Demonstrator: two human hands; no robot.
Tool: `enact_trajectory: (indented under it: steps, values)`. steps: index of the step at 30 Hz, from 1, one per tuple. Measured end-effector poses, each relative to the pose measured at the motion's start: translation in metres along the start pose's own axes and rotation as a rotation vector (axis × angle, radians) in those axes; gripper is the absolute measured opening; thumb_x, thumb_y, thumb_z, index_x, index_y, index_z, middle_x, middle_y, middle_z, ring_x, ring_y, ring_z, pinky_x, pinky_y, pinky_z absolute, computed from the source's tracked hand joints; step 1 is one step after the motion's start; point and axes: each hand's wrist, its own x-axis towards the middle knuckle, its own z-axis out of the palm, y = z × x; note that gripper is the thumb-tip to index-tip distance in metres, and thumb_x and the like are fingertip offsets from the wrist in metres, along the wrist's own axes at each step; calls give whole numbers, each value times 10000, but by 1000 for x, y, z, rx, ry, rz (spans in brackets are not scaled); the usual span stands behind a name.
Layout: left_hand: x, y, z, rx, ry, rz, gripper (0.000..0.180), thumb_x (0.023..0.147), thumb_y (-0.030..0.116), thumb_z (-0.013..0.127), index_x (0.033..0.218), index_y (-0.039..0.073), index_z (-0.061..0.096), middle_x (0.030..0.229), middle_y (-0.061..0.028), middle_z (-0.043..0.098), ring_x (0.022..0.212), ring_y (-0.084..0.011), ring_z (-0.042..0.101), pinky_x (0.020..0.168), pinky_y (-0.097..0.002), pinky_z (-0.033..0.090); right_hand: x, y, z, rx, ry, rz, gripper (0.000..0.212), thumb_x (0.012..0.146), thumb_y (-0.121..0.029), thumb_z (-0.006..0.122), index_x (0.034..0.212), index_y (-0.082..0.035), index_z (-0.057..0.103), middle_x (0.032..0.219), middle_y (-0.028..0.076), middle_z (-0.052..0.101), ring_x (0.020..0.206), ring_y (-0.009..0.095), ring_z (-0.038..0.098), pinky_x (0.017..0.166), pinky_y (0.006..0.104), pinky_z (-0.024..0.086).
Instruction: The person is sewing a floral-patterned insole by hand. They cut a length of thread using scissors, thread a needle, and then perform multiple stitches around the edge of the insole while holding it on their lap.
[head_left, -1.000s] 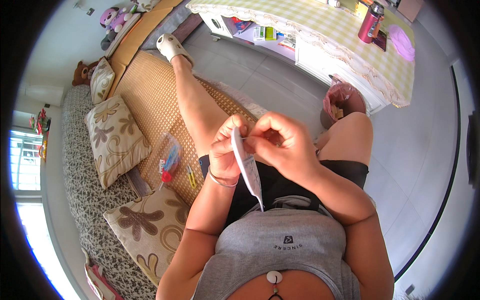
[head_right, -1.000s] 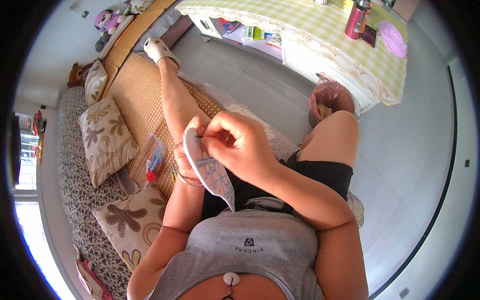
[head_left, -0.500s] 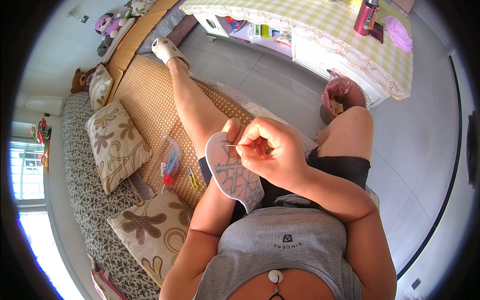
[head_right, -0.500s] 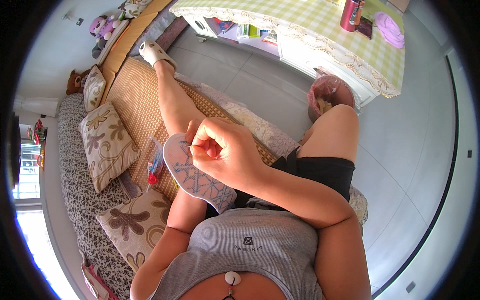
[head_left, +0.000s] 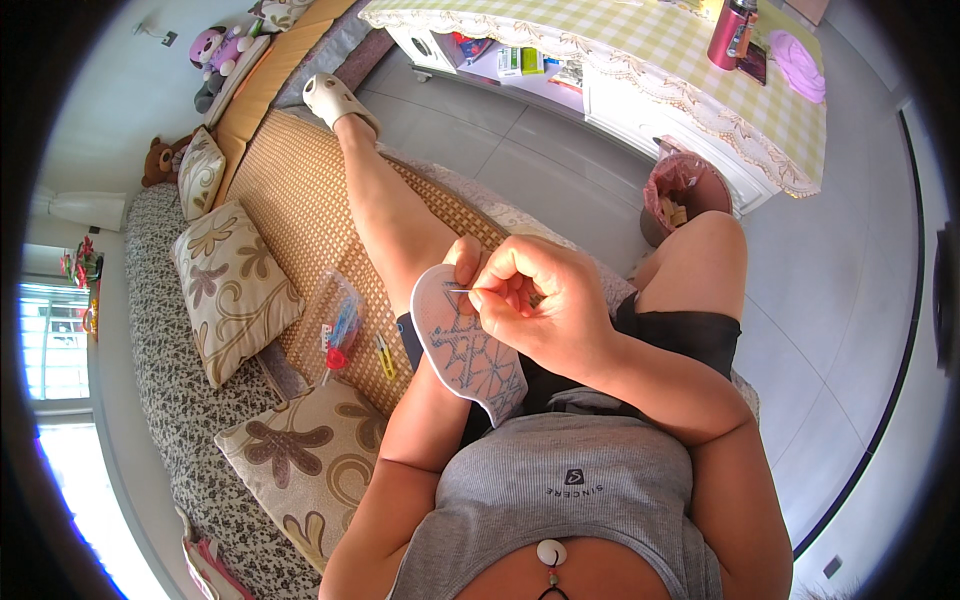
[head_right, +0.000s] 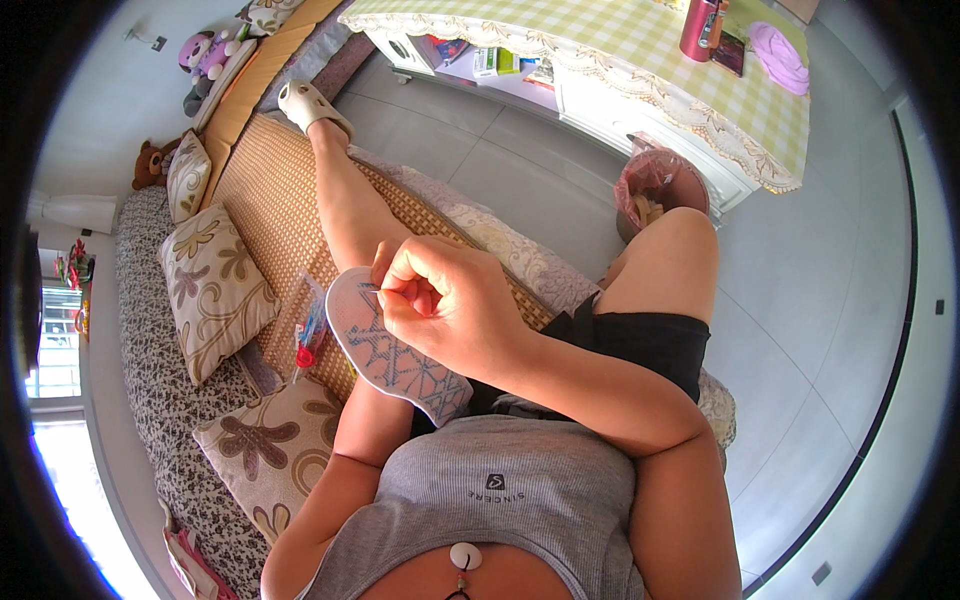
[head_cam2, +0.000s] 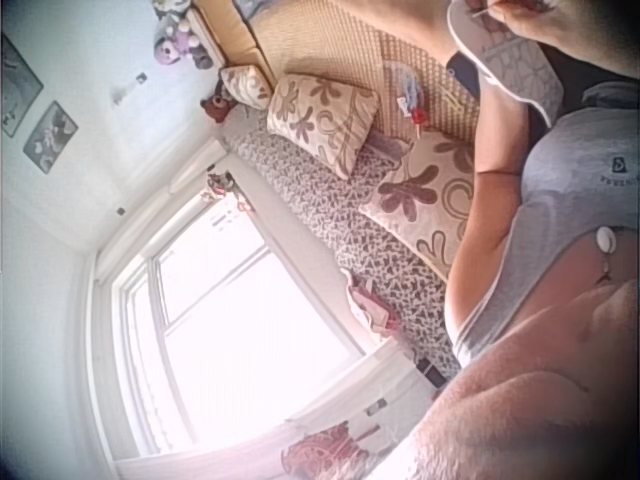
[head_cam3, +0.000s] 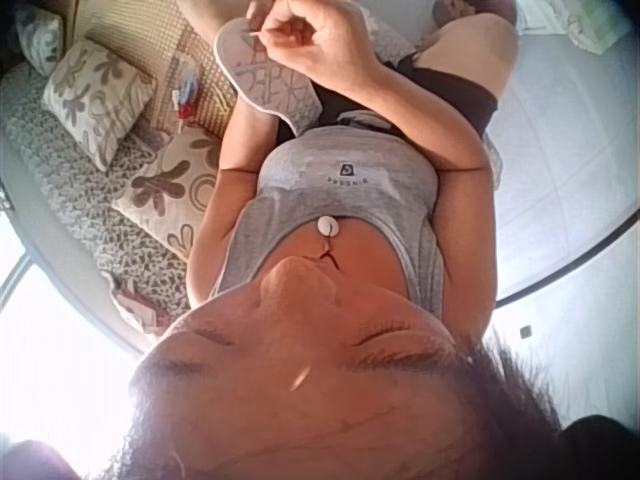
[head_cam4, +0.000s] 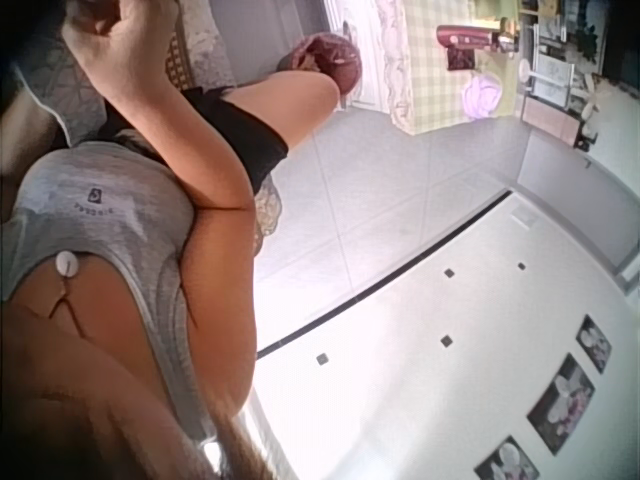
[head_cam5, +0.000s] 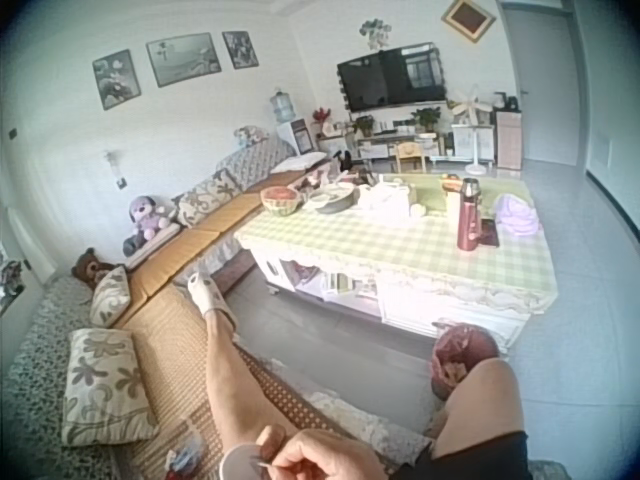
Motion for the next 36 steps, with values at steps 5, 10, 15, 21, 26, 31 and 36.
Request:
enact_trajectory:
  steps: [5,10,15,21,26,31,36]
  values:
    - [1,-1,-10,-48,-67,-4,185,821,129,668,872,163,493,736,-58,537,674,-190,559,581,-291,477,0,1,0,19,-7,12,98,800,82,603,807,3,545,764,10,571,655,22,540,558,171,438]
    - [0,-1,-4,-24,4,-25,173,828,151,662,866,160,494,745,-52,538,691,-188,560,595,-293,480,0,1,-2,9,-23,21,96,802,75,609,812,4,544,768,14,574,656,22,541,554,171,434]
    - [0,9,4,-9,153,-115,159,832,160,645,857,106,497,738,-45,531,696,-180,558,606,-286,476,0,9,-1,175,48,133,107,790,29,645,763,-1,546,716,19,602,625,55,566,546,201,455]
    - [1,39,23,365,122,-114,81,851,13,604,923,-11,573,788,-58,621,672,-109,578,642,-224,477,13,15,-24,452,-94,351,53,853,-32,644,843,-4,599,743,22,612,653,78,584,592,194,461]
    - [0,46,50,692,260,-110,90,850,-2,636,916,-24,579,823,-96,662,721,-114,626,670,-211,503,14,45,-36,653,-131,487,90,871,-77,631,935,-13,627,790,0,601,665,56,528,589,186,410]
    - [-3,48,55,859,292,-103,127,844,-2,650,935,-39,570,817,-85,658,727,-103,623,660,-200,508,10,58,-36,692,-119,491,113,888,-24,581,988,16,615,948,55,639,863,115,609,780,233,493]
    - [-4,48,55,890,292,-83,133,844,-4,654,936,-45,568,816,-83,659,723,-100,624,653,-197,511,9,63,-37,703,-129,461,127,892,-26,574,1002,24,614,983,83,639,886,135,614,802,268,505]
